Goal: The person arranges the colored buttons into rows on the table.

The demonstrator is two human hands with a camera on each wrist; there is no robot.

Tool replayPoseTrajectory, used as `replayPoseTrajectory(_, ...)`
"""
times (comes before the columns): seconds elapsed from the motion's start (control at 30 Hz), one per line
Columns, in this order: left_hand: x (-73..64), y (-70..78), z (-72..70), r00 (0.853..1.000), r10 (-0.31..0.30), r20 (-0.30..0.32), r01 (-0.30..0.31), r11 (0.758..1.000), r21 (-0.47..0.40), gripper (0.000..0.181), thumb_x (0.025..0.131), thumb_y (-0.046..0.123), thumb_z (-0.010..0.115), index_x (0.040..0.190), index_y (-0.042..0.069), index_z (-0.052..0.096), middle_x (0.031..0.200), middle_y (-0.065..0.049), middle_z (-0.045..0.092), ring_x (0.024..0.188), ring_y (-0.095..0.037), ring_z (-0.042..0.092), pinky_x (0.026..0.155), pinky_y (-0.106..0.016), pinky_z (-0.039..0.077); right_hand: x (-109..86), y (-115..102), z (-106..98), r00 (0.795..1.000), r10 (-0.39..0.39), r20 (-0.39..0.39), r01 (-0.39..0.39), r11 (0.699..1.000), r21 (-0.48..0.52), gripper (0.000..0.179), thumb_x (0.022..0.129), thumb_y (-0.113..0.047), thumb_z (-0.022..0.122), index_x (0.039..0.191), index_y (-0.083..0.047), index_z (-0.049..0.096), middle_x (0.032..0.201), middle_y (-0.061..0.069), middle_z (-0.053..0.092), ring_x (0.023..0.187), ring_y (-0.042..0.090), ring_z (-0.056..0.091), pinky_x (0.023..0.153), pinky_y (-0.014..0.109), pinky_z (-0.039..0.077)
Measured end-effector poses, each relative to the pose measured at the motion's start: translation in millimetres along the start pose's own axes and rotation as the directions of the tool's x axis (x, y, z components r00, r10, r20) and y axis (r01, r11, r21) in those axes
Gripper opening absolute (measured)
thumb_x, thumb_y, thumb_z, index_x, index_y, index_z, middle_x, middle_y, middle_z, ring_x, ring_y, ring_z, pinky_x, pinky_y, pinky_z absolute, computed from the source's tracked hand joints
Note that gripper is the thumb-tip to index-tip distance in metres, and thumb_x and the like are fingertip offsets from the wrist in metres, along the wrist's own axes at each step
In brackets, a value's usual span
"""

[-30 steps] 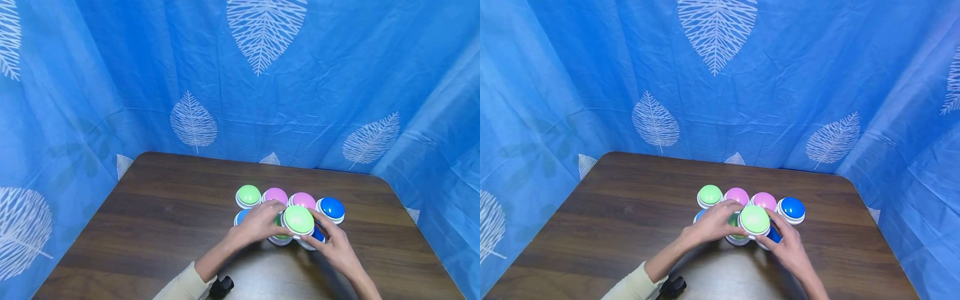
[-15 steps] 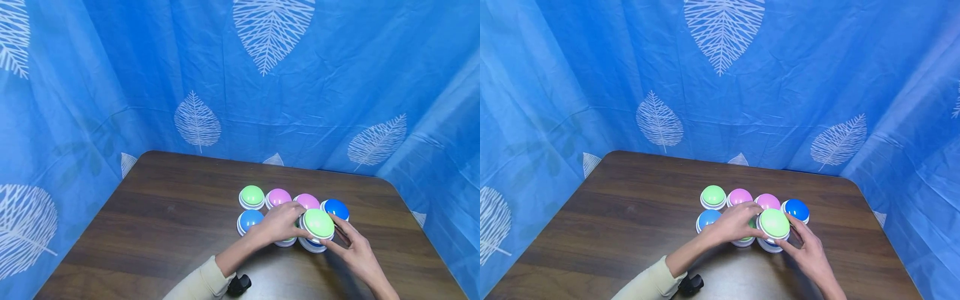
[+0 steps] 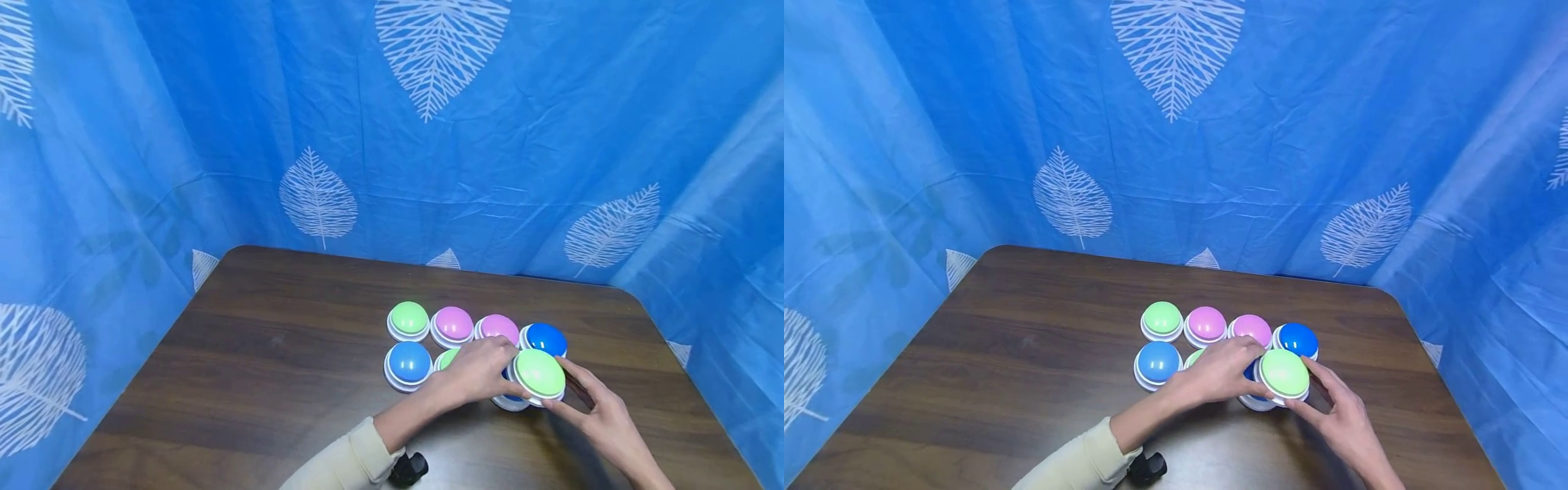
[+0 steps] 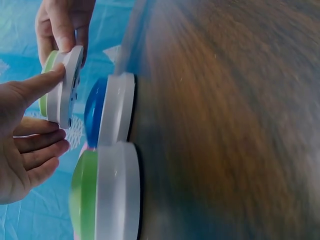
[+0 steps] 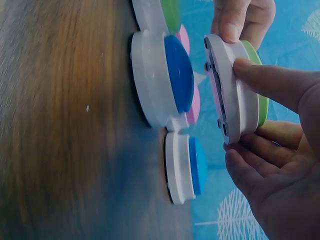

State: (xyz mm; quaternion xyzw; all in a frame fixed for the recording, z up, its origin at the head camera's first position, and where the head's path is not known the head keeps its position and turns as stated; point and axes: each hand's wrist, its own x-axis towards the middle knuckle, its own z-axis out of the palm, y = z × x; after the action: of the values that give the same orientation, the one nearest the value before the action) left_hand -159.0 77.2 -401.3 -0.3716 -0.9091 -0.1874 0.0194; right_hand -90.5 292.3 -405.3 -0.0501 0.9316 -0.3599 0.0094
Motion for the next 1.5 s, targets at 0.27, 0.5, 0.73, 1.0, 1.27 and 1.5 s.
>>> replayPoseTrajectory(0.27,7.7,9.4,8.6,1.000,-0.008,0.012,0.007,0.999,0.044,0.063,0.078,0.059,0.077,0.125,0.019,0.066,0.108,0.010,0.063,0.088,0.000,0.053,0.071,-0.014,0.045,-2.8,10,-2,1.000,0.021,0.000,-0.021,1.000,-0.007,0.083,0.086,-0.043,0.076,0.149,-0.003,0.038,0.143,0.023,0.046,0.127,0.045,0.048,0.095,0.047,0.044)
replayPoseTrajectory(0.5,12.7,13.3,13.5,1.000,-0.011,0.022,0.010,0.998,0.058,0.065,0.079,0.060,0.075,0.129,0.020,0.064,0.112,0.009,0.060,0.092,-0.001,0.051,0.077,-0.016,0.045,-3.8,15,-3,0.998,0.055,0.002,-0.055,0.998,-0.003,0.086,0.087,-0.041,0.076,0.149,0.002,0.036,0.143,0.028,0.043,0.129,0.050,0.045,0.095,0.049,0.042)
replayPoseTrajectory(0.73,17.0,16.9,16.3,1.000,-0.009,0.023,0.006,0.994,0.109,0.066,0.078,0.063,0.074,0.128,0.020,0.066,0.112,0.009,0.059,0.093,-0.002,0.050,0.082,-0.017,0.045,-4.8,20,-5,0.999,0.053,-0.002,-0.053,0.998,-0.040,0.085,0.086,-0.040,0.077,0.148,0.003,0.037,0.142,0.029,0.044,0.128,0.051,0.044,0.095,0.053,0.042)
replayPoseTrajectory(1.0,22.5,23.3,18.3,0.999,-0.016,0.040,0.010,0.987,0.160,0.057,0.077,0.065,0.073,0.117,0.023,0.069,0.108,0.010,0.058,0.088,-0.001,0.046,0.080,-0.015,0.044,-7.6,25,-6,0.999,0.049,-0.025,-0.050,0.997,-0.052,0.085,0.085,-0.039,0.077,0.147,0.003,0.038,0.139,0.029,0.046,0.125,0.050,0.047,0.095,0.051,0.043)
replayPoseTrajectory(1.27,27.6,29.5,21.2,0.998,-0.022,0.060,0.011,0.983,0.184,0.056,0.076,0.066,0.073,0.114,0.026,0.069,0.100,0.012,0.055,0.084,-0.002,0.043,0.074,-0.015,0.041,-10.9,30,-9,0.998,0.048,-0.035,-0.050,0.997,-0.063,0.084,0.086,-0.041,0.076,0.147,0.004,0.038,0.140,0.030,0.046,0.125,0.052,0.047,0.089,0.041,0.051)
replayPoseTrajectory(1.5,31.3,32.1,23.3,0.996,-0.023,0.086,0.006,0.981,0.193,0.059,0.077,0.067,0.071,0.119,0.026,0.068,0.105,0.011,0.056,0.087,-0.003,0.044,0.081,-0.015,0.042,-13.9,35,-10,0.998,0.037,-0.051,-0.040,0.997,-0.063,0.082,0.085,-0.034,0.079,0.146,0.005,0.040,0.138,0.031,0.047,0.123,0.051,0.048,0.087,0.044,0.052)
